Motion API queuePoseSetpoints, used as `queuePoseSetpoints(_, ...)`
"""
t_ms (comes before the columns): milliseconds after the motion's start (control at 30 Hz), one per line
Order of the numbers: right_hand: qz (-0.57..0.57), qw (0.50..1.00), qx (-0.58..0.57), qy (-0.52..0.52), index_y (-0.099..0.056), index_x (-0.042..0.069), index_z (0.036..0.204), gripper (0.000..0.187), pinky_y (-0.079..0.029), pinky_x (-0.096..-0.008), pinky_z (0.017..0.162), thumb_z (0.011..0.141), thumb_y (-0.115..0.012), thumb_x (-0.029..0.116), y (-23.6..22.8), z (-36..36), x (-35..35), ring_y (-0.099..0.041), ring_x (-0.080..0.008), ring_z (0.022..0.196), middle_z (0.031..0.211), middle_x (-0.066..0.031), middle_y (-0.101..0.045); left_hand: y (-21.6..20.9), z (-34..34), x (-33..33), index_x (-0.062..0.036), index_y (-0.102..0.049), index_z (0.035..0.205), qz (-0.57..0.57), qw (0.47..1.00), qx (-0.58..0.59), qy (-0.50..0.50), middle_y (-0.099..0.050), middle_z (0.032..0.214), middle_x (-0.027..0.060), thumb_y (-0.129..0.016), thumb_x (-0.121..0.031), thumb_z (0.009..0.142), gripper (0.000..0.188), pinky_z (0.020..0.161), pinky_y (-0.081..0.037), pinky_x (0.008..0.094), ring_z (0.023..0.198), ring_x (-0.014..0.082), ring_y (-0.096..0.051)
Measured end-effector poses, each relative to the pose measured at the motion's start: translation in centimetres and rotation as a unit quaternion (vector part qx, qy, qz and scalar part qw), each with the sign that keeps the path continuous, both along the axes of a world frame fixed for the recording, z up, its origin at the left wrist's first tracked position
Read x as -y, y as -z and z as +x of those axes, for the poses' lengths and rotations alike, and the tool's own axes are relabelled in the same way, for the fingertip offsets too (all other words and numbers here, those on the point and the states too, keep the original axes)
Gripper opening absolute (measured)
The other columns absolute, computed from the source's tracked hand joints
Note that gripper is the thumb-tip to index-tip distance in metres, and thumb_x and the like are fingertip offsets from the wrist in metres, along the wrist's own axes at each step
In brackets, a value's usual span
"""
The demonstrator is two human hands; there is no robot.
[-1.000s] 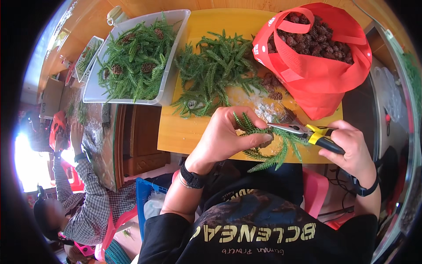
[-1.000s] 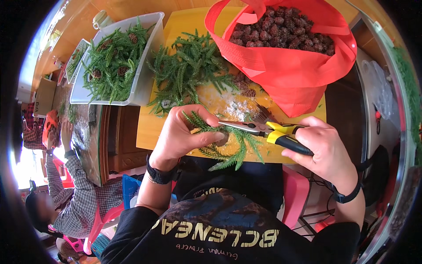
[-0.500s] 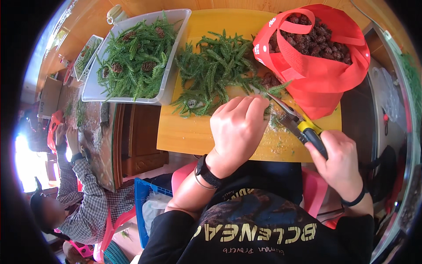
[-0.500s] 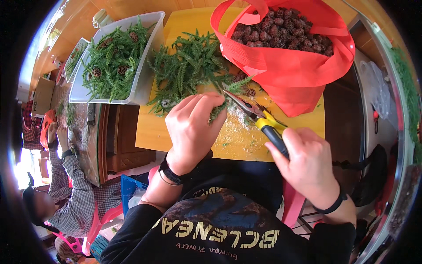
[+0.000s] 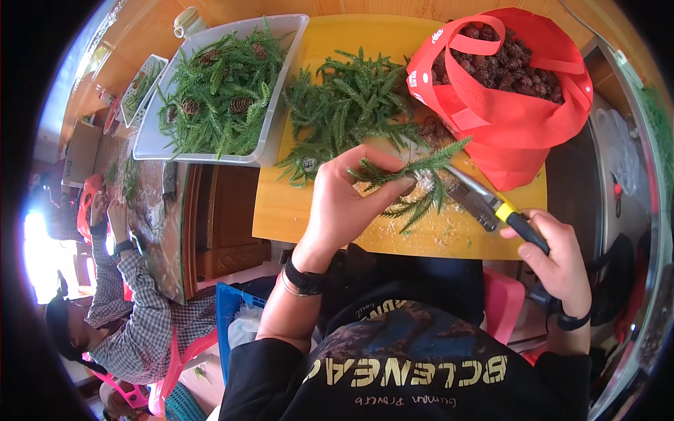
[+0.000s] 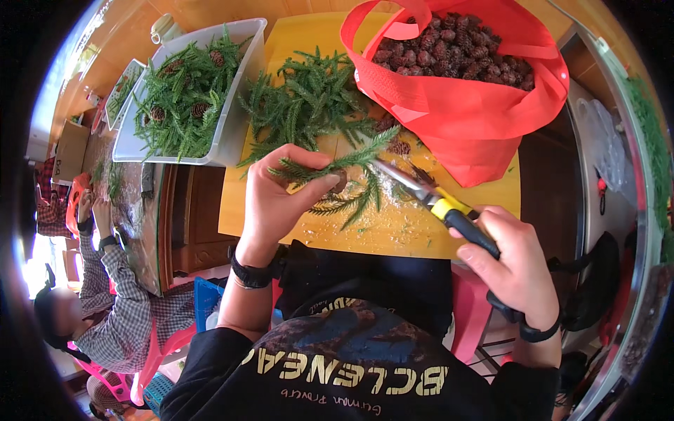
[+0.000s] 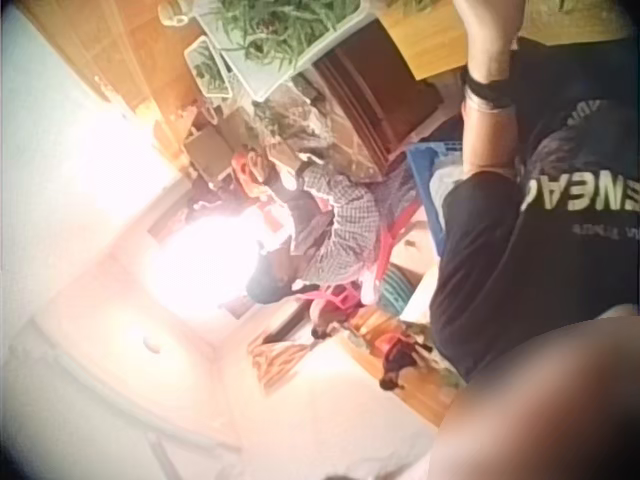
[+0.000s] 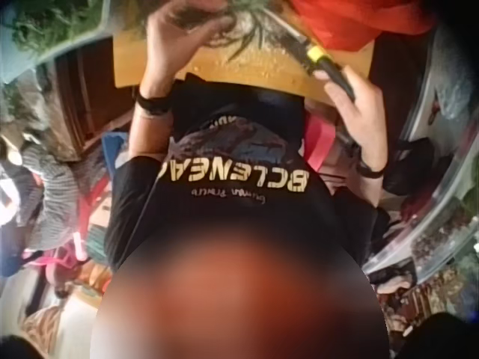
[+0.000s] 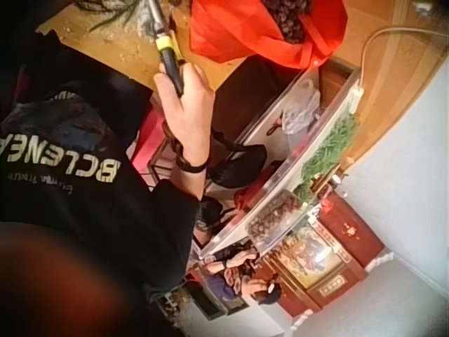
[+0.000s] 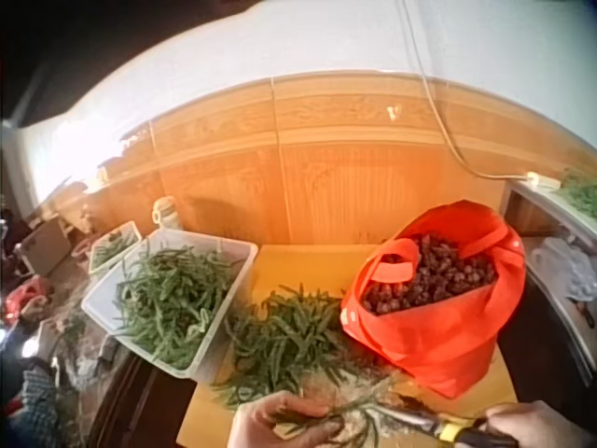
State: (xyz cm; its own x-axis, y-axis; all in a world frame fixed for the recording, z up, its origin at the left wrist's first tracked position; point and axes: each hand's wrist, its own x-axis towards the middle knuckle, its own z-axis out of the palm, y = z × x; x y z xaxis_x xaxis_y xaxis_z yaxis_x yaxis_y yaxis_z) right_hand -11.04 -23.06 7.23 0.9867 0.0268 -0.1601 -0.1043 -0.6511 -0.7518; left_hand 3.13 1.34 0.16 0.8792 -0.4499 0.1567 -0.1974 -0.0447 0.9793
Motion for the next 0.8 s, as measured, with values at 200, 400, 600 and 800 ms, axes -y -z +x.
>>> queuePoseSetpoints(200, -0.080, 0.996, 0.027, 0.028, -0.057, -0.005, 0.097, 0.021, -0.041, -0.0296, 0.063, 0.078, -0.053, 0.005, 5.0, 0.1, 3.3, -0.052, -0.0211, 0.068, 0.087, -0.0157, -0.057, 0.2, -0.2, -0.9, 0.0004, -0.058, 0.089, -0.134, 0.976, -0.147, 0.092, -0.063, 0.086, 0.0058, -0.070, -0.002, 0.076, 0.018, 0.074, -0.049, 0.0239, 0.080, 0.0098, -0.060)
queuePoseSetpoints(400, -0.164, 0.983, 0.083, -0.023, -0.054, -0.003, 0.089, 0.021, -0.041, -0.0411, 0.082, 0.078, -0.061, 0.012, 10.0, 1.1, 4.2, -0.050, -0.0389, 0.095, 0.091, -0.0203, -0.054, 0.0, -0.4, -0.9, 0.0013, -0.056, 0.089, -0.169, 0.956, -0.197, 0.138, -0.063, 0.085, 0.0073, -0.069, -0.001, 0.077, 0.018, 0.073, -0.050, 0.0251, 0.079, 0.0110, -0.060)
queuePoseSetpoints(600, -0.246, 0.964, 0.073, -0.065, -0.053, -0.001, 0.091, 0.027, -0.037, -0.0437, 0.092, 0.077, -0.064, 0.019, 11.3, 1.8, 4.3, -0.045, -0.0408, 0.106, 0.098, -0.0193, -0.054, -0.1, -0.5, -0.9, -0.0024, -0.057, 0.086, -0.183, 0.930, -0.261, 0.184, -0.062, 0.088, 0.0071, -0.075, -0.007, 0.070, 0.025, 0.076, -0.047, 0.0263, 0.082, 0.0135, -0.059)
queuePoseSetpoints(800, -0.268, 0.956, 0.090, -0.078, -0.054, -0.001, 0.090, 0.024, -0.040, -0.0401, 0.087, 0.078, -0.064, 0.018, 8.9, 2.4, 3.6, -0.052, -0.0359, 0.097, 0.091, -0.0163, -0.056, 0.1, -0.7, -0.5, -0.0004, -0.057, 0.085, -0.187, 0.925, -0.263, 0.201, -0.064, 0.084, 0.0114, -0.076, -0.007, 0.069, 0.027, 0.069, -0.049, 0.0280, 0.073, 0.0161, -0.061)
